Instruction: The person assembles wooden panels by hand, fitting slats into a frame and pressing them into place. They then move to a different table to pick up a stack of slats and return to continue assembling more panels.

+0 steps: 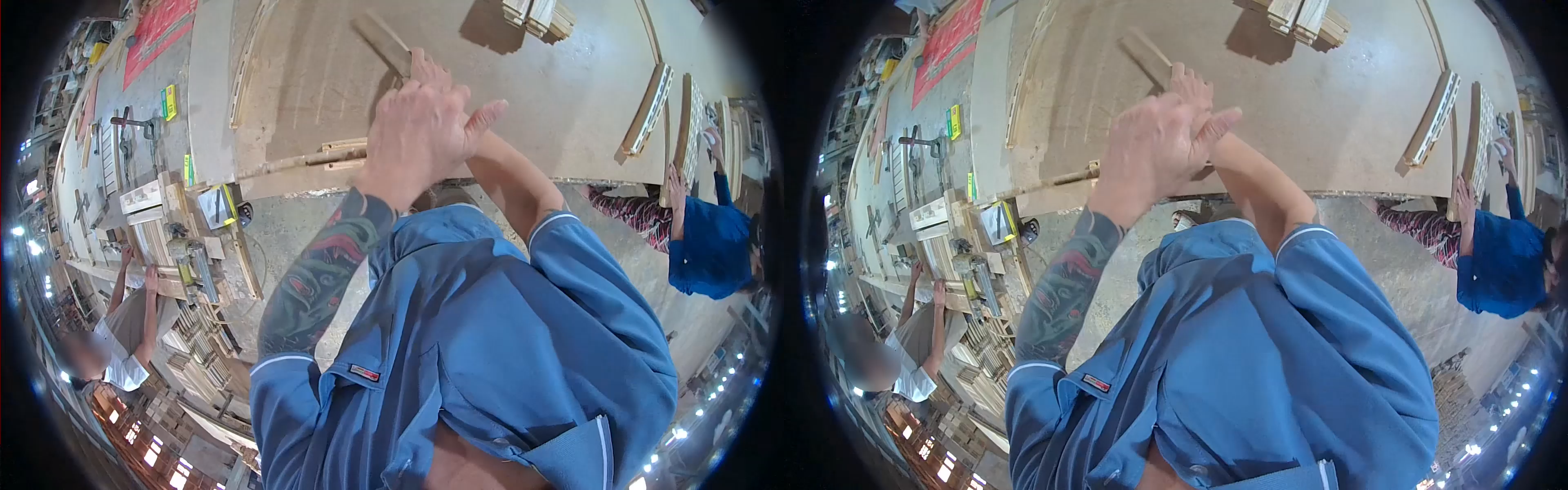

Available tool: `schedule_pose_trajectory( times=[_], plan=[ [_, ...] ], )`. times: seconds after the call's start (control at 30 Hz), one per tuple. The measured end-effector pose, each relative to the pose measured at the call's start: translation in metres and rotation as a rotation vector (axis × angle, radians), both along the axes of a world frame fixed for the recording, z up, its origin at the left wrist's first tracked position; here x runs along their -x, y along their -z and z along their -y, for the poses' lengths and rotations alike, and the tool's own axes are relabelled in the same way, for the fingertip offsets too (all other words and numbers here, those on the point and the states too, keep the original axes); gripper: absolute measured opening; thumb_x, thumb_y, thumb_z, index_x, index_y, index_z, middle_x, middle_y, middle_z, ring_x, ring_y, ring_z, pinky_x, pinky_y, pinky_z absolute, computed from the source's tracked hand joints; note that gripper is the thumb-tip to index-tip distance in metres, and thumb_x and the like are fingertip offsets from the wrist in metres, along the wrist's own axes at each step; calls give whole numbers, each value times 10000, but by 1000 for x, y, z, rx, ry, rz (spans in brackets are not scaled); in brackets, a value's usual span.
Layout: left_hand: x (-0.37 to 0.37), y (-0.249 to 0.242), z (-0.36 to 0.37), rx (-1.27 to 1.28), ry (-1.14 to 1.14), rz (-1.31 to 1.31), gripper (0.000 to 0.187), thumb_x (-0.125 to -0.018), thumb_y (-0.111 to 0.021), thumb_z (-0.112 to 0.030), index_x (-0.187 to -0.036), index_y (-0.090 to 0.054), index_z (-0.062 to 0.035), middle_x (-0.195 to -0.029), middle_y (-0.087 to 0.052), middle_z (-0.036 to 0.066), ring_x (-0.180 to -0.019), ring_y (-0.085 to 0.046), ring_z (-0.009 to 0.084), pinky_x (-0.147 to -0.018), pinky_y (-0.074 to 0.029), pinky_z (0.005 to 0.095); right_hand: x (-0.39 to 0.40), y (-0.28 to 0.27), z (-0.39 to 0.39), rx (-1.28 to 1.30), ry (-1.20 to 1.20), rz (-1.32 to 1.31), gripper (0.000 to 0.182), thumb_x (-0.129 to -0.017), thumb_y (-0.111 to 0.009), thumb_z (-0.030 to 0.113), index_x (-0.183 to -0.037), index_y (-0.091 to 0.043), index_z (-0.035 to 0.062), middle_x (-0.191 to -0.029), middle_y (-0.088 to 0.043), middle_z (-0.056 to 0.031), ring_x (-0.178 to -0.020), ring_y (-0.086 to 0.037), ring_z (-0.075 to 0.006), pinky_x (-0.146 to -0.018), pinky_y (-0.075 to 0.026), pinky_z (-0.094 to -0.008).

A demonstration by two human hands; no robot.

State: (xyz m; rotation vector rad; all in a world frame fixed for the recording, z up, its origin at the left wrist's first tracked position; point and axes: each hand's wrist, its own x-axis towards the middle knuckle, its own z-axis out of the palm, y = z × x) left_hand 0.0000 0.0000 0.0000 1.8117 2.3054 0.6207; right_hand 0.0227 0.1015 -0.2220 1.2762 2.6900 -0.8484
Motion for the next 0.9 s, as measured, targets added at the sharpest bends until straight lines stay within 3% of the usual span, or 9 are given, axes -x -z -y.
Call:
schedule_pose_trajectory(
  times=[0.07, 0.1, 0.27, 0.4, 0.47, 0.53, 0.7, 0.83, 0.9],
  plan=[
    [5, -8, -3, 182, 8, 151, 582, -970, -469, -595, -1053, -716, -75, -891, -707, 189, -872, -685, 379, -730, -551, 460, -31, 32, 6, 1222, -222, -1292, 379, -1005, -564, 308, -1247, -554, 18, -1202, -633, -100, -1100, -607, -208, -919, -482, -367],
    [-1, -2, -13, 33, 21, 133, 582, -970, -469, -595, -1053, -716, -75, -891, -707, 189, -872, -685, 379, -730, -551, 460, -46, 15, -42, 1092, -322, -1269, 379, -1005, -564, 308, -1247, -554, 18, -1202, -633, -100, -1100, -607, -208, -919, -482, -367],
    [-1, 4, 5, -22, 12, 169, 620, -973, -412, -638, -981, -735, -109, -830, -701, 170, -834, -678, 373, -751, -530, 485, -118, -70, -1, 673, 13, -849, 285, -959, -642, 187, -1185, -624, 15, -1105, -682, -64, -989, -638, -157, -836, -505, -313],
    [-2, 1, 5, -91, 65, 207, 654, -970, -398, -656, -986, -735, -96, -844, -702, 168, -852, -672, 374, -780, -519, 485, -157, -58, 0, 704, 53, -614, 297, -884, -735, 145, -1135, -666, 2, -1045, -715, -46, -956, -650, -139, -827, -512, -290],
    [1, -3, 3, -251, 104, 257, 510, -993, -472, -509, -942, -733, -74, -829, -689, 230, -837, -681, 406, -753, -550, 472, -154, -48, 2, 554, -22, -589, 300, -843, -778, 190, -1086, -705, 29, -1005, -735, -65, -914, -660, -149, -806, -511, -314],
    [2, -1, 2, -165, 64, 156, 514, -995, -471, -505, -932, -732, -67, -833, -689, 230, -842, -678, 410, -747, -545, 478, -147, -58, 7, 481, -68, -589, 302, -823, -799, 212, -1062, -724, 43, -985, -746, -75, -892, -664, -154, -795, -510, -326],
    [1, -6, 3, -91, -5, 129, 558, -996, -469, -504, -824, -700, -26, -806, -672, 241, -833, -666, 423, -739, -531, 491, -143, -42, -1, 137, -208, -84, 282, -822, -780, 297, -1022, -754, 100, -960, -749, -98, -922, -693, -267, -772, -517, -388],
    [3, -18, -1, -8, 32, 260, 556, -1008, -461, -487, -914, -705, 3, -869, -683, 258, -872, -668, 418, -771, -528, 463, -154, -51, 15, -151, -368, -458, 238, -804, -793, 256, -948, -767, 69, -921, -738, -96, -864, -681, -277, -755, -524, -411],
    [2, -19, 1, 107, 20, 231, 518, -1014, -479, -452, -975, -710, 10, -917, -694, 257, -895, -677, 409, -782, -529, 445, -153, -54, 20, -93, -275, -454, 187, -811, -754, 264, -977, -772, 181, -899, -744, -71, -843, -685, -260, -824, -463, -422]
  ],
)
